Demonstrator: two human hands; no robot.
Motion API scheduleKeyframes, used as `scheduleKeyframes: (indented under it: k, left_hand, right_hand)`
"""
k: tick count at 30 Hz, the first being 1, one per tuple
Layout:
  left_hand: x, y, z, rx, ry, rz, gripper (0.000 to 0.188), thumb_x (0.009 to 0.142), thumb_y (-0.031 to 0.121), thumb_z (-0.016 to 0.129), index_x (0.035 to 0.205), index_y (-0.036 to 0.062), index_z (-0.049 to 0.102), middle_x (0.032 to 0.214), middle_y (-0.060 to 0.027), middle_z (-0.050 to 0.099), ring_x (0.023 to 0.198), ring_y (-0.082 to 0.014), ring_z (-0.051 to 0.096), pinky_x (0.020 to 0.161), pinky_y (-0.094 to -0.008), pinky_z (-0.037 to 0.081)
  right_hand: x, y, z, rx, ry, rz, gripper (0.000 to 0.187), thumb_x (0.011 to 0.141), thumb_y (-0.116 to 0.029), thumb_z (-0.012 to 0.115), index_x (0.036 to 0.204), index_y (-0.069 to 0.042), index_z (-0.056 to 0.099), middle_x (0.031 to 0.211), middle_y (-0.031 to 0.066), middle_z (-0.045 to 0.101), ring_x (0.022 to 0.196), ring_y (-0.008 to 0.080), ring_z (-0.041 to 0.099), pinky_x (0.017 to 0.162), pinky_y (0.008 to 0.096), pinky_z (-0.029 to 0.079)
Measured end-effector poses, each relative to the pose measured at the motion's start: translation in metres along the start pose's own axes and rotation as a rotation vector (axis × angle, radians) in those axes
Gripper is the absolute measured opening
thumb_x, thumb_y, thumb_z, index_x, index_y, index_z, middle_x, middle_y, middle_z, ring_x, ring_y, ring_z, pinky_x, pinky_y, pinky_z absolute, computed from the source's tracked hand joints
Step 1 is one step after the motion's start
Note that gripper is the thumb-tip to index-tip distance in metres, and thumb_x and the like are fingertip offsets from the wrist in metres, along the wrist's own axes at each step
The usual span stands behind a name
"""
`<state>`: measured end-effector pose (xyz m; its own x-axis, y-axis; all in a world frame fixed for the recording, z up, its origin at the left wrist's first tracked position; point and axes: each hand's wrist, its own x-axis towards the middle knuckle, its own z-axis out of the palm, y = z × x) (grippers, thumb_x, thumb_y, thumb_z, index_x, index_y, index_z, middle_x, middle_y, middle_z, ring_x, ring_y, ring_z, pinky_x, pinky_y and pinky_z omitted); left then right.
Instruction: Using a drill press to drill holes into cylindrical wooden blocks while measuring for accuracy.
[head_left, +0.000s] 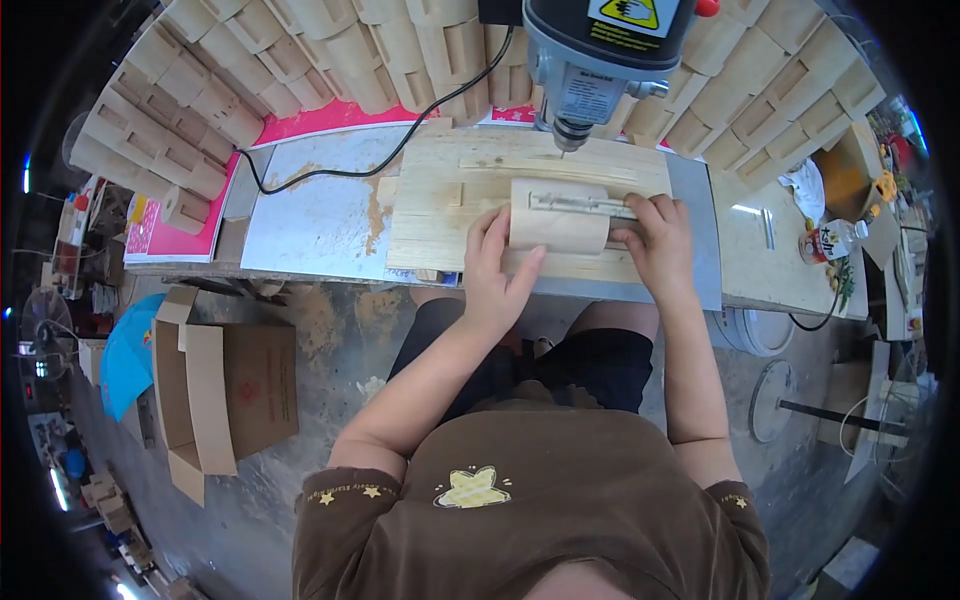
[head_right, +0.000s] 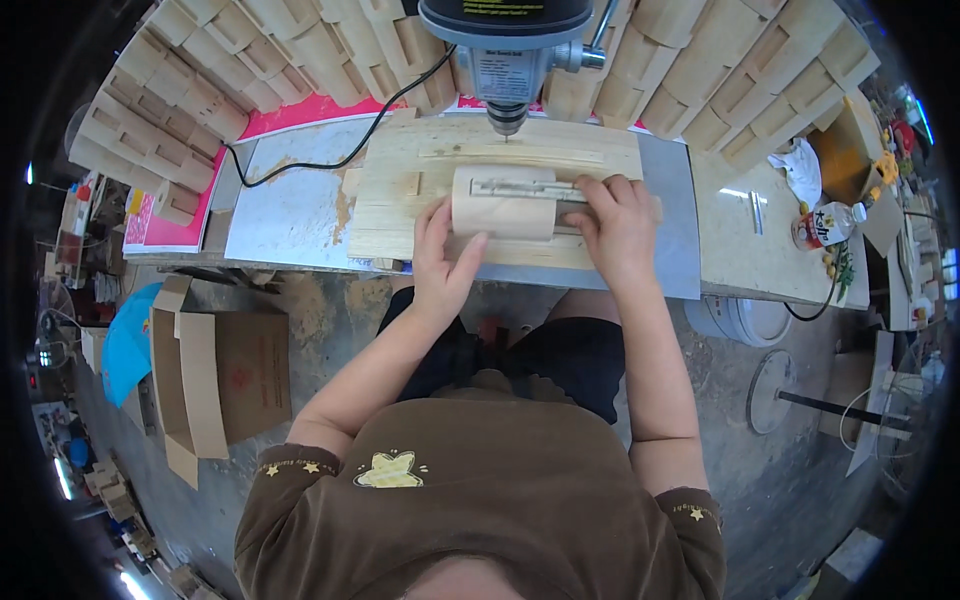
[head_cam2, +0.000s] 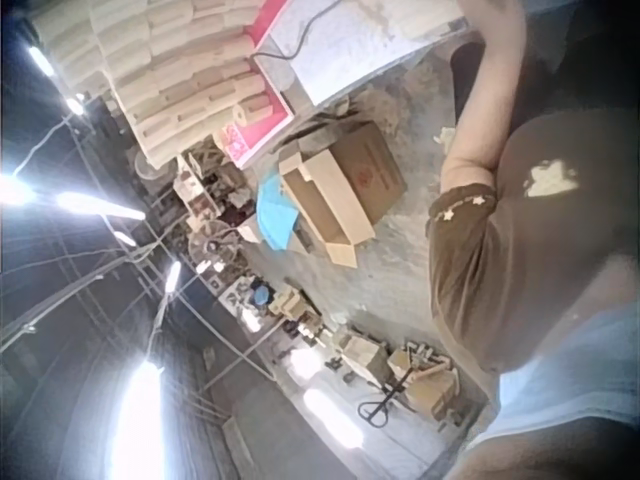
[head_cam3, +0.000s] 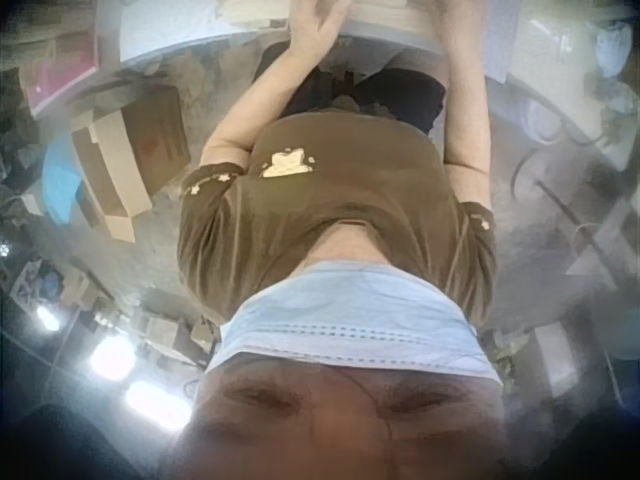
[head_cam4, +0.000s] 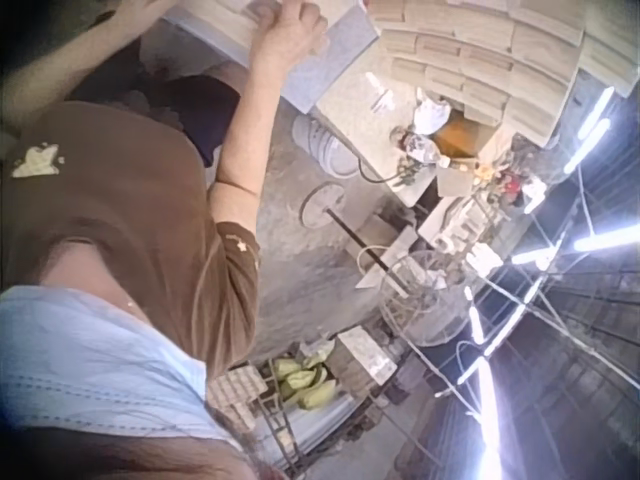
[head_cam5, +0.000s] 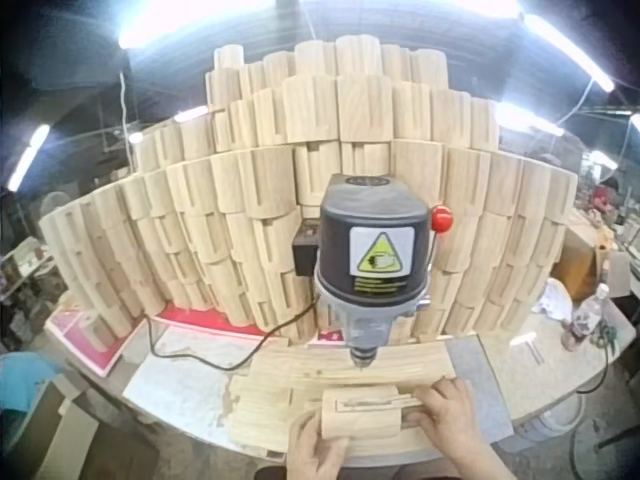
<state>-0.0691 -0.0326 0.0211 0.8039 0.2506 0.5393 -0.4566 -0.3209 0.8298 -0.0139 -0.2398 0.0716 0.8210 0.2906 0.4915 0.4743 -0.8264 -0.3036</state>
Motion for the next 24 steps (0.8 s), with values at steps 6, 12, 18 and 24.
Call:
scheduleKeyframes:
  k: [6,12,18,24]
  left_hand:
    - [0.035,-0.029,0.005,0.207,-0.126,-0.044,0.062,0.067,0.024,0.075,0.120,0.0015,0.054,0.109,-0.0132,0.058,0.101,-0.0280,0.055,0.092,-0.0433,0.036]
    - [0.050,-0.047,-0.023,0.326,-0.240,-0.071,0.061,0.059,0.024,0.081,0.115,0.0090,0.061,0.106,-0.0060,0.060,0.103,-0.0229,0.054,0.095,-0.0435,0.029]
    - [0.060,-0.066,-0.031,0.422,-0.302,-0.052,0.053,0.057,0.026,0.081,0.107,0.0123,0.066,0.094,-0.0025,0.061,0.097,-0.0215,0.054,0.093,-0.0418,0.028]
    - [0.061,-0.068,-0.035,0.502,-0.328,0.044,0.049,0.058,0.029,0.080,0.102,0.0120,0.067,0.081,-0.0022,0.060,0.089,-0.0223,0.054,0.089,-0.0407,0.031]
  right_hand:
    - [0.036,0.022,0.020,-0.050,0.000,0.021,0.043,0.063,-0.017,0.076,0.104,-0.011,0.062,0.091,0.0078,0.059,0.087,0.0295,0.052,0.077,0.0392,0.044]
    - [0.042,0.004,0.031,-0.019,-0.003,0.009,0.044,0.062,-0.017,0.076,0.104,-0.012,0.062,0.089,0.0072,0.059,0.086,0.0288,0.053,0.078,0.0388,0.044]
    - [0.044,0.004,0.037,0.078,0.039,-0.012,0.043,0.065,-0.016,0.076,0.105,-0.010,0.061,0.092,0.0078,0.060,0.089,0.0287,0.054,0.081,0.0387,0.044]
    - [0.075,0.021,-0.006,0.758,0.188,0.160,0.043,0.081,-0.014,0.067,0.119,-0.005,0.052,0.107,0.0066,0.056,0.107,0.0182,0.051,0.089,0.0321,0.043]
